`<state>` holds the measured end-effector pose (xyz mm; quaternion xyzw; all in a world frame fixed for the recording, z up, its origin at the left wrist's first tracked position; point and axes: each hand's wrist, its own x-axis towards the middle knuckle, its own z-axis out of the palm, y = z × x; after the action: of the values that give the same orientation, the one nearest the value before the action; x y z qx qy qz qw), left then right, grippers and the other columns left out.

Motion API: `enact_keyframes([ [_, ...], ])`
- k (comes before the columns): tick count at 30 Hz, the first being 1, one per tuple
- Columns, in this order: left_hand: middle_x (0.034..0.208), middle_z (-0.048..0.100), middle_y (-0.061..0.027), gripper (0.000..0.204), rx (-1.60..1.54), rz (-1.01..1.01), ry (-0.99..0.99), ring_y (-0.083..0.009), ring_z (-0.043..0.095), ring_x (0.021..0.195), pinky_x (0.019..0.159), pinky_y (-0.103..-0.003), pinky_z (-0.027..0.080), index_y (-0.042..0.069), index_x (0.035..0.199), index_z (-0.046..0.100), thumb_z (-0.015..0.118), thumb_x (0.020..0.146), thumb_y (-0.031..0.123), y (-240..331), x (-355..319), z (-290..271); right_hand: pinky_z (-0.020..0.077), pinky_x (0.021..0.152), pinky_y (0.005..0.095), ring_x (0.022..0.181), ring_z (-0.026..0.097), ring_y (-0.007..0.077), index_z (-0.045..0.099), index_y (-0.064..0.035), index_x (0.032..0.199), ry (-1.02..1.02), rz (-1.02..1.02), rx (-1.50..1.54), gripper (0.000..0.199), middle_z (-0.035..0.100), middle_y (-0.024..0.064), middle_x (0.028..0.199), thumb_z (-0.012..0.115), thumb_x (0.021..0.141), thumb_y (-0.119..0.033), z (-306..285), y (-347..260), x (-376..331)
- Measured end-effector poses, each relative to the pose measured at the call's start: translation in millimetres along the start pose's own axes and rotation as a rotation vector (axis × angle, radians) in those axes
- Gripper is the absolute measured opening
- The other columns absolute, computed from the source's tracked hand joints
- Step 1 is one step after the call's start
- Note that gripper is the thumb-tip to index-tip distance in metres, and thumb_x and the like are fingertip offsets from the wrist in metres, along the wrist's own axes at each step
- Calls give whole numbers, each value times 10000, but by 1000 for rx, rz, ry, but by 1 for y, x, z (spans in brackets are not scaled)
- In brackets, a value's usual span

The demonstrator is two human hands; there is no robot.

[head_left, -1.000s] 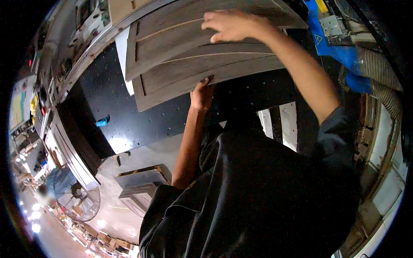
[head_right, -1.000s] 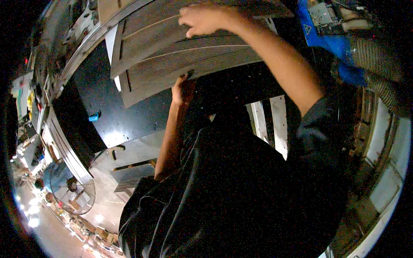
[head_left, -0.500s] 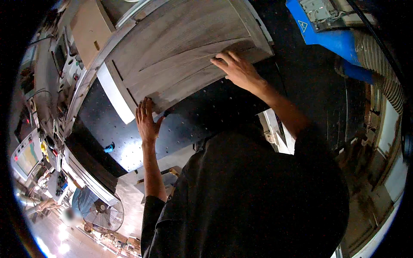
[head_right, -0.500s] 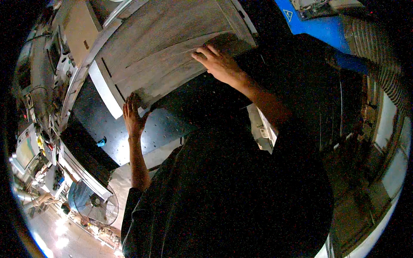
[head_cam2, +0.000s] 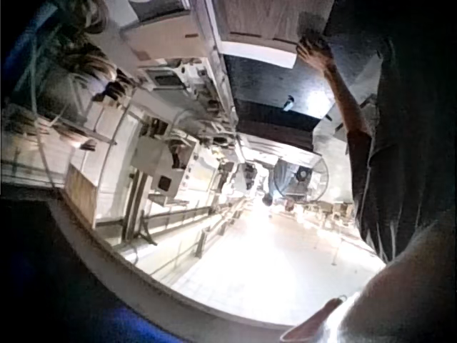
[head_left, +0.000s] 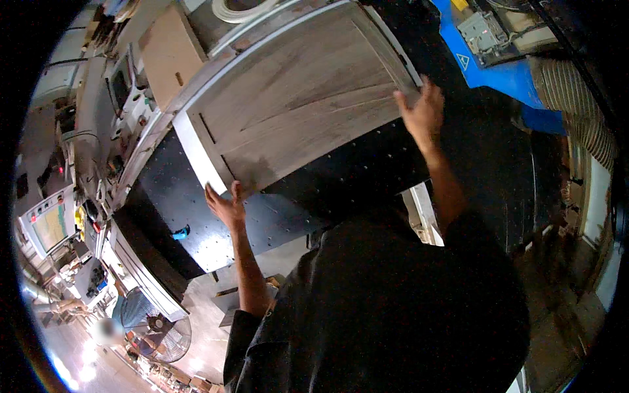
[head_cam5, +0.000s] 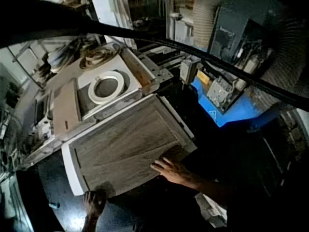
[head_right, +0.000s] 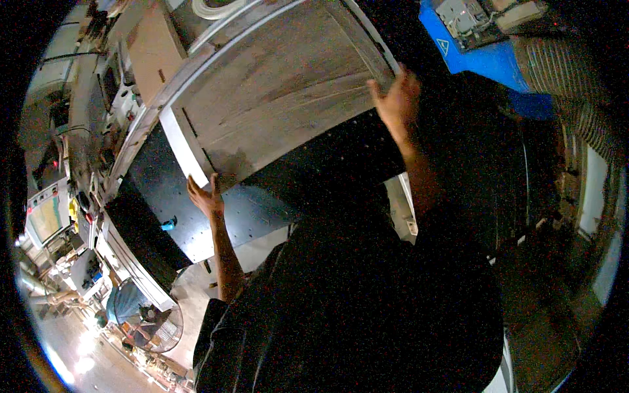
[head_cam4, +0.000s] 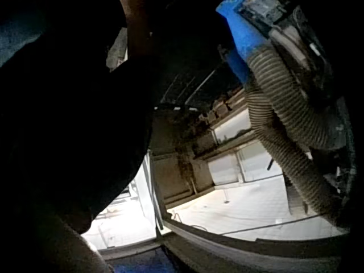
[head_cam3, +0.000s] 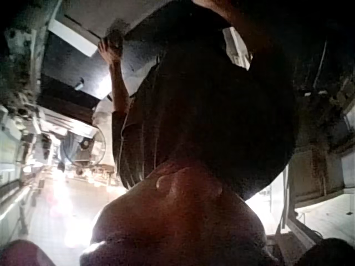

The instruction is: The person trims the edges of decorative cabinet door panels using a utility knife and then stacks the finished doors one by one onto a pile on a workbench.

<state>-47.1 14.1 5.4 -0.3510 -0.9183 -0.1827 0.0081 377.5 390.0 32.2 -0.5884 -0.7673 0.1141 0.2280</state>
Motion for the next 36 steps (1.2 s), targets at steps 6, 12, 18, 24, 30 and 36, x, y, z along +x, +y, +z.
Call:
enact_keyframes([
  [6,1213,657,-227,869,-369,-540,-130,-375,662,1147,999,-457,540,-95,1438,516,793,916,542,-27,-15,39,457,1085,556,1252,579,465,676,-11,1291,-14,241,-185,709,671,271,1251,825,857,-552,56,35,-11],
  [12,1200,722,-260,893,-577,-611,-85,-299,731,1016,831,-370,580,-119,1492,479,789,931,503,40,31,-1,370,1130,612,1361,491,477,616,-76,1413,-222,400,231,833,620,293,1365,838,815,-612,16,33,22],
  [18,1333,667,-312,1062,-318,-465,-169,-409,679,1188,1008,-458,530,-112,1526,463,790,862,650,-20,70,8,351,1153,605,1387,433,478,558,-14,1448,-88,305,-7,906,525,283,1445,837,826,-610,46,9,14],
  [24,1544,480,-301,1230,51,-88,-319,-452,545,1370,1105,-528,489,-66,1616,320,942,742,535,10,38,20,446,1090,563,1340,506,457,524,-22,1512,-59,347,72,936,513,299,1424,845,840,-588,72,48,-30],
  [30,1569,503,-226,1065,-827,-502,-170,-315,553,1381,1155,-502,434,-23,1680,145,819,961,383,-17,45,29,534,1010,469,1180,647,353,631,41,1386,-20,675,354,752,638,254,1320,824,890,-489,67,4,-7],
  [36,1550,551,-226,1043,-371,-367,-234,-346,499,1449,1213,-564,298,-9,1644,320,639,955,706,9,86,14,529,919,505,1168,585,373,539,40,1413,-295,381,579,836,551,232,1398,831,867,-523,71,51,17],
])
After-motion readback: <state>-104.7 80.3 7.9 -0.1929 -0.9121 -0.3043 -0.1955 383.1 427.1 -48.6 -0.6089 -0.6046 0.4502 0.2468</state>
